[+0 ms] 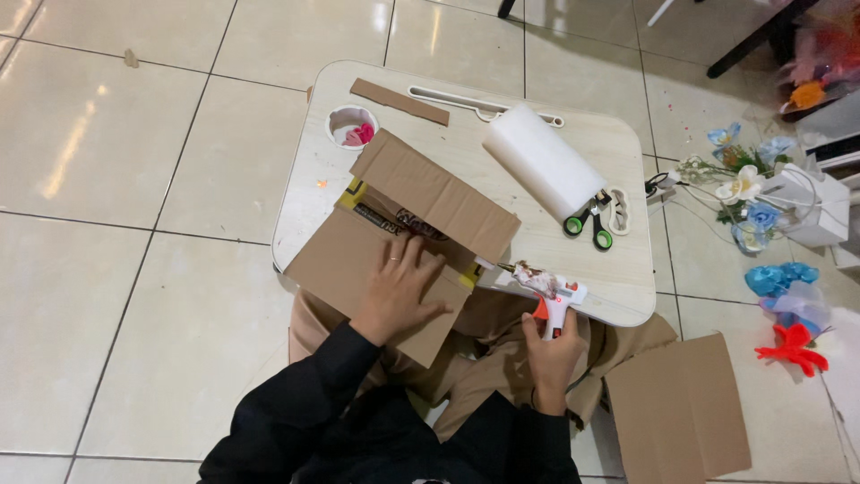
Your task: The person assembles a cardboard box by applying hot glue to a white foam roll and attaching it to the cardboard edges. They fold the flaps, press the glued sections, and repeatedly adjust the box structure on a low white table.
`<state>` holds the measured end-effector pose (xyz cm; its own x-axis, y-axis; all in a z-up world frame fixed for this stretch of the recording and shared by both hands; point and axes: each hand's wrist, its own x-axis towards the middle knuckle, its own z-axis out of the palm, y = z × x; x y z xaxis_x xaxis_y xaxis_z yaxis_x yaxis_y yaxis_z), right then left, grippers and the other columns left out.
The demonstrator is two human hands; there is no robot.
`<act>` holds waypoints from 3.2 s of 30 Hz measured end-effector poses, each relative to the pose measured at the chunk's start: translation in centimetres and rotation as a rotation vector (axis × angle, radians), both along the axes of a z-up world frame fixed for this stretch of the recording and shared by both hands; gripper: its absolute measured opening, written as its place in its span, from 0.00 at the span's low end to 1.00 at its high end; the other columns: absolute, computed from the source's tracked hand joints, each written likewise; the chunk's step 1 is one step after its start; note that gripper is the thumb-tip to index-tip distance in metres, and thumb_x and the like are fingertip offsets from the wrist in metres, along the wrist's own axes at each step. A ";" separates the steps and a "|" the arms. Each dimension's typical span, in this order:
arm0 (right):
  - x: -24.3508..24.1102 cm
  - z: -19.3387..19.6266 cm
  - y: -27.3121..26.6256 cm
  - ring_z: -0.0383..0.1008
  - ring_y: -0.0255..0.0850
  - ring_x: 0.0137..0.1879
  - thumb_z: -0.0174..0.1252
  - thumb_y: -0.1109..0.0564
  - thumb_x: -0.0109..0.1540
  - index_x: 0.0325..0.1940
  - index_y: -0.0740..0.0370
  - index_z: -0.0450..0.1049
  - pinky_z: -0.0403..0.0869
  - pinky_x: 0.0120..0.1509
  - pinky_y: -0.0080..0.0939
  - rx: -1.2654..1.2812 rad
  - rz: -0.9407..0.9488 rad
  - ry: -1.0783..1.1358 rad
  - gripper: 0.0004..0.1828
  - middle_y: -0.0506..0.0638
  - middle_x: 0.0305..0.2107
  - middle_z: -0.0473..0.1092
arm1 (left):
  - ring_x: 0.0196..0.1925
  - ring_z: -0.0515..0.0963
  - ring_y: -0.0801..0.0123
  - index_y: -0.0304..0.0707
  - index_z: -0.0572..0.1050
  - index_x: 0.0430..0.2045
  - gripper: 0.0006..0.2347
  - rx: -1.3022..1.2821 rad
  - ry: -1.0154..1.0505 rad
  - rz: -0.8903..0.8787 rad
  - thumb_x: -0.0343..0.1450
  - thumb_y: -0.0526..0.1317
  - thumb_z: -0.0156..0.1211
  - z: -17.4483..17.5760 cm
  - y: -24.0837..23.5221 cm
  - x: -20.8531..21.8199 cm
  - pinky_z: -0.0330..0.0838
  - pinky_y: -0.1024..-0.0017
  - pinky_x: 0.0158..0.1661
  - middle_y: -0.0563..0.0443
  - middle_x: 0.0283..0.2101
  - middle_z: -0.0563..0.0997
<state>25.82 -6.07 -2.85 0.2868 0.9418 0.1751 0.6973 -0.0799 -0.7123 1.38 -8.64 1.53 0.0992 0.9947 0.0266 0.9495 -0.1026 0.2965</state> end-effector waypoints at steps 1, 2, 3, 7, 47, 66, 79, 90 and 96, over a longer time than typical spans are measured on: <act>0.0 -0.2 -0.1 0.64 0.42 0.19 0.64 0.50 0.42 0.35 0.56 0.69 0.60 0.23 0.34 -0.005 -0.004 0.005 0.20 0.53 0.13 0.65 | 0.58 0.51 0.49 0.50 0.63 0.48 0.31 -0.005 0.005 -0.004 0.55 0.66 0.46 0.6 -0.1 -0.2 0.47 0.50 0.51 0.40 0.52 0.57; -0.1 -0.3 -0.3 0.65 0.43 0.20 0.63 0.52 0.42 0.36 0.58 0.69 0.61 0.24 0.35 0.007 0.000 0.017 0.20 0.56 0.15 0.65 | 0.61 0.48 0.49 0.51 0.63 0.47 0.32 0.018 -0.002 0.034 0.56 0.68 0.40 1.1 -0.2 -0.3 0.40 0.47 0.54 0.39 0.54 0.57; -0.1 -0.4 -0.4 0.65 0.44 0.21 0.63 0.53 0.43 0.37 0.60 0.69 0.62 0.25 0.36 0.018 0.005 0.026 0.21 0.58 0.16 0.66 | 0.64 0.45 0.49 0.52 0.63 0.47 0.32 0.042 -0.012 0.074 0.56 0.70 0.35 1.7 -0.3 -0.4 0.33 0.45 0.56 0.38 0.55 0.57; -1.2 0.7 -0.4 0.67 0.52 0.22 0.63 0.54 0.43 0.38 0.64 0.68 0.64 0.25 0.42 0.013 0.036 -0.024 0.23 0.62 0.16 0.65 | 0.64 0.46 0.52 0.56 0.62 0.48 0.30 0.054 0.055 0.138 0.59 0.69 0.30 0.6 0.3 0.2 0.37 0.46 0.56 0.40 0.58 0.55; -2.3 2.5 4.8 0.69 0.51 0.22 0.62 0.54 0.43 0.35 0.63 0.69 0.66 0.29 0.42 -0.034 0.110 -0.029 0.19 0.58 0.13 0.67 | 0.58 0.59 0.54 0.59 0.54 0.53 0.32 0.235 0.195 -0.435 0.55 0.62 0.54 4.7 14.6 -0.9 0.52 0.50 0.54 0.47 0.56 0.60; -2.5 1.6 5.0 0.68 0.52 0.23 0.63 0.61 0.40 0.32 0.65 0.70 0.68 0.27 0.39 0.589 0.142 -0.246 0.17 0.55 0.15 0.65 | 0.53 0.65 0.62 0.66 0.51 0.53 0.20 -0.047 0.133 -0.375 0.67 0.57 0.23 1.2 17.9 -1.1 0.59 0.60 0.50 0.58 0.51 0.62; -1.6 -1.6 6.1 0.70 0.51 0.25 0.64 0.62 0.43 0.31 0.64 0.71 0.69 0.30 0.38 0.678 0.141 -0.169 0.14 0.54 0.17 0.68 | 0.52 0.65 0.62 0.69 0.52 0.53 0.19 -0.048 0.121 -0.362 0.68 0.56 0.22 0.9 18.3 -1.2 0.59 0.61 0.49 0.61 0.50 0.63; -2.1 -0.9 6.1 0.69 0.53 0.23 0.61 0.65 0.43 0.30 0.66 0.70 0.69 0.29 0.39 0.664 0.194 -0.180 0.13 0.56 0.16 0.66 | 0.54 0.64 0.64 0.69 0.51 0.54 0.20 -0.079 0.121 -0.377 0.68 0.56 0.20 1.4 18.1 -1.2 0.58 0.61 0.50 0.61 0.52 0.62; -2.1 -0.8 6.0 0.69 0.55 0.24 0.60 0.66 0.43 0.30 0.67 0.70 0.68 0.28 0.41 0.658 0.223 -0.185 0.12 0.59 0.16 0.65 | 0.53 0.64 0.63 0.67 0.52 0.54 0.20 -0.067 0.093 -0.383 0.68 0.56 0.21 1.5 18.1 -1.3 0.58 0.61 0.50 0.60 0.52 0.63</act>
<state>23.74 -0.07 -3.61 0.0103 0.6567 0.7541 0.7606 0.4844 -0.4322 0.09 9.43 3.01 0.4624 0.8844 -0.0637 0.8694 -0.4381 0.2287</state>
